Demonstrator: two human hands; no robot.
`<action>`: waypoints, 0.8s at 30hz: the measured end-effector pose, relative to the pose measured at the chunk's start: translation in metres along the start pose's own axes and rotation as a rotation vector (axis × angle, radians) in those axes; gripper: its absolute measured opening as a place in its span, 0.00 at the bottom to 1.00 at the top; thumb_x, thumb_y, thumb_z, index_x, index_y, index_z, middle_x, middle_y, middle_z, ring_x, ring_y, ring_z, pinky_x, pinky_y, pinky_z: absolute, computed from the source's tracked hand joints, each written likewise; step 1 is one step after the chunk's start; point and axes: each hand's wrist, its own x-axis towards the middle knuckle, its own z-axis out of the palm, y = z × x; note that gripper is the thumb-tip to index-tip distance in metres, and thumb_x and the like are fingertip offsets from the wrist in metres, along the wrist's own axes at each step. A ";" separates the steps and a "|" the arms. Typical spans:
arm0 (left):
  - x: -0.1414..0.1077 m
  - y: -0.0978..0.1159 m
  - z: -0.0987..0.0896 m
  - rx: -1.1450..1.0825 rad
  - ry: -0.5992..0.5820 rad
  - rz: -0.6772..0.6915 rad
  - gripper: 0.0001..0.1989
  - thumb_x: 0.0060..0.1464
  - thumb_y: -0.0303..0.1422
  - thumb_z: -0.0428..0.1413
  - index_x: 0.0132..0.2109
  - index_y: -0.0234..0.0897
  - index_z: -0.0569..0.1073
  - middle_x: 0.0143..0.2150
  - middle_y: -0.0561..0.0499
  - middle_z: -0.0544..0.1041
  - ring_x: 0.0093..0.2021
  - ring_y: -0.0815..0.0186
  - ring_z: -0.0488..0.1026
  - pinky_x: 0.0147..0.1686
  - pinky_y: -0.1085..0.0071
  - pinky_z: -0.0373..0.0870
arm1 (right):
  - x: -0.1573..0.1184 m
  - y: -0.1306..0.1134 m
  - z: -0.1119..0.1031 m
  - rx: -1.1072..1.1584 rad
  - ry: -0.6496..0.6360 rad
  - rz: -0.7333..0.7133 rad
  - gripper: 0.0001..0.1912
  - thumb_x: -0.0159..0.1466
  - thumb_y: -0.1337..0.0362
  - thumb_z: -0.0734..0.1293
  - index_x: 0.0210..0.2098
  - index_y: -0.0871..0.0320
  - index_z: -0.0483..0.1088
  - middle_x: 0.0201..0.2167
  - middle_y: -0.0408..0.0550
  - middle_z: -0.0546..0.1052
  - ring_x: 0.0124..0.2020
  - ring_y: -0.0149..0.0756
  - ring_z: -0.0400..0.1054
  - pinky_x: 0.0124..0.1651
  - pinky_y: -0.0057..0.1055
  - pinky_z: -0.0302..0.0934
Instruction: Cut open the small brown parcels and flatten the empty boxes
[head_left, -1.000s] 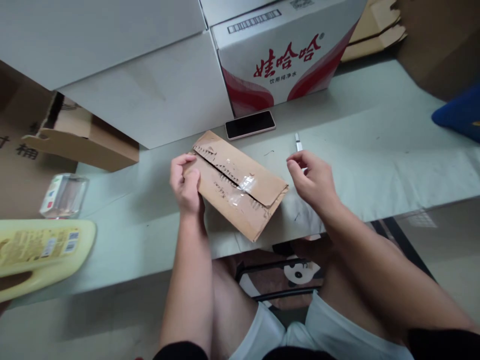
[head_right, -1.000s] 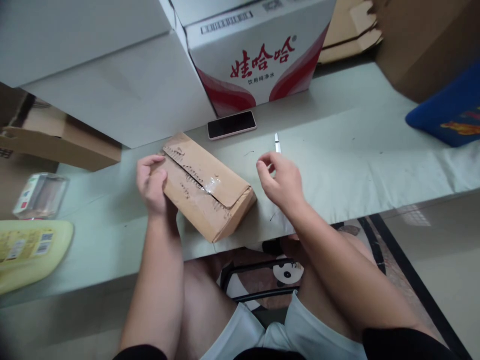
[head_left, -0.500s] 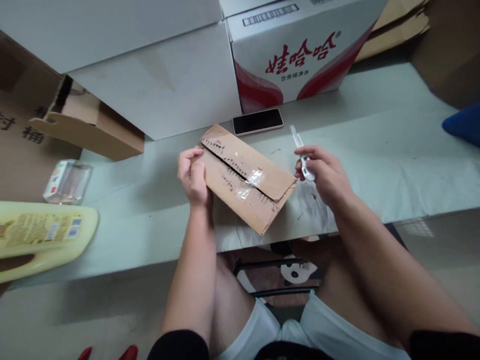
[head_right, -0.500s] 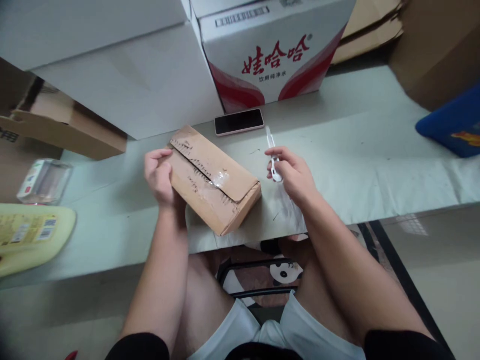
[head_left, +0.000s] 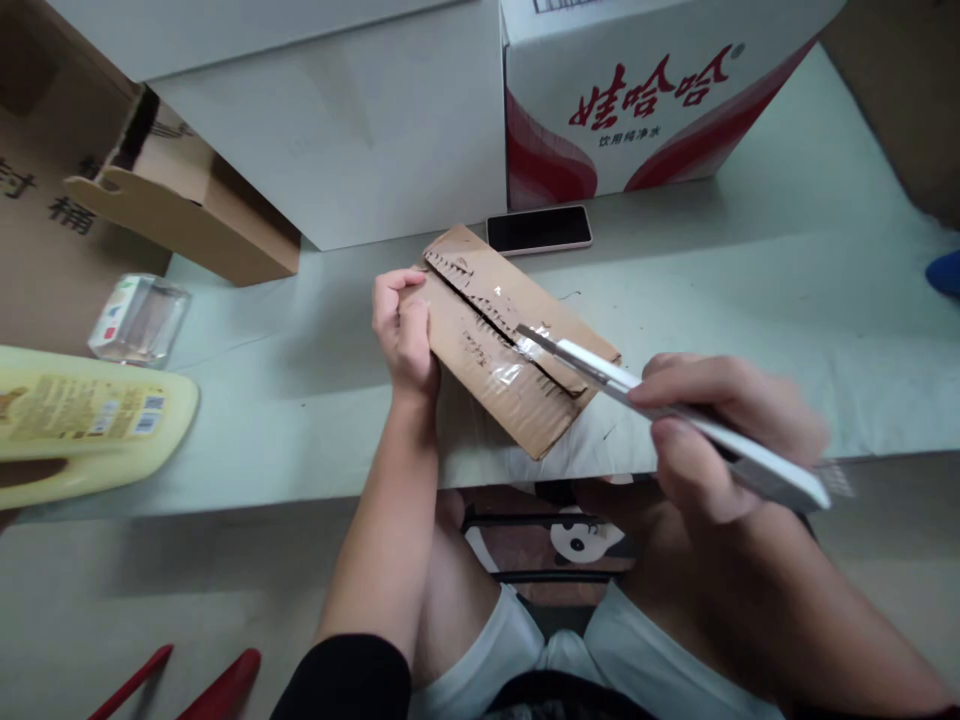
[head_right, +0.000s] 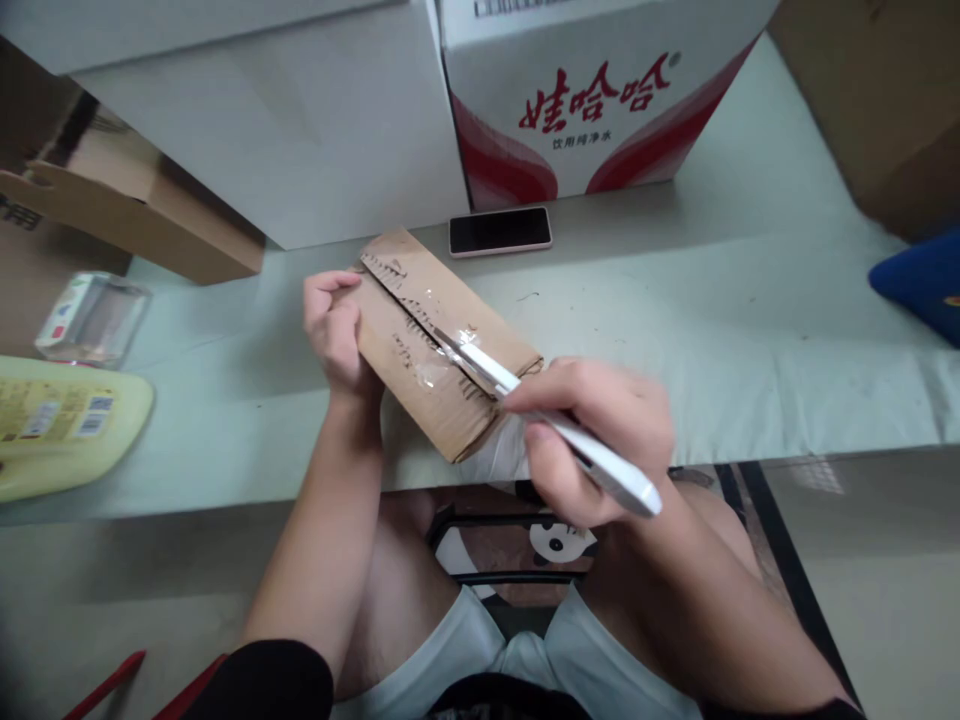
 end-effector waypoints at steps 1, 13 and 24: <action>0.000 0.000 0.000 0.011 -0.001 -0.006 0.12 0.59 0.42 0.51 0.42 0.40 0.70 0.42 0.47 0.72 0.46 0.60 0.70 0.50 0.62 0.67 | 0.000 -0.001 0.000 -0.016 -0.039 -0.070 0.07 0.60 0.68 0.62 0.35 0.51 0.70 0.19 0.40 0.67 0.15 0.31 0.55 0.21 0.32 0.52; 0.000 -0.002 -0.002 0.040 -0.001 -0.005 0.08 0.59 0.38 0.51 0.41 0.40 0.71 0.42 0.48 0.72 0.46 0.60 0.70 0.53 0.61 0.68 | 0.007 0.008 0.004 -0.039 -0.134 -0.247 0.11 0.55 0.75 0.61 0.32 0.53 0.67 0.17 0.37 0.61 0.16 0.29 0.53 0.20 0.30 0.50; 0.002 0.008 -0.003 -0.007 0.018 -0.061 0.12 0.59 0.42 0.51 0.41 0.38 0.70 0.40 0.48 0.71 0.41 0.63 0.69 0.44 0.66 0.68 | -0.001 -0.004 -0.018 0.100 0.209 0.038 0.07 0.62 0.65 0.63 0.28 0.49 0.68 0.14 0.38 0.57 0.13 0.32 0.50 0.19 0.35 0.47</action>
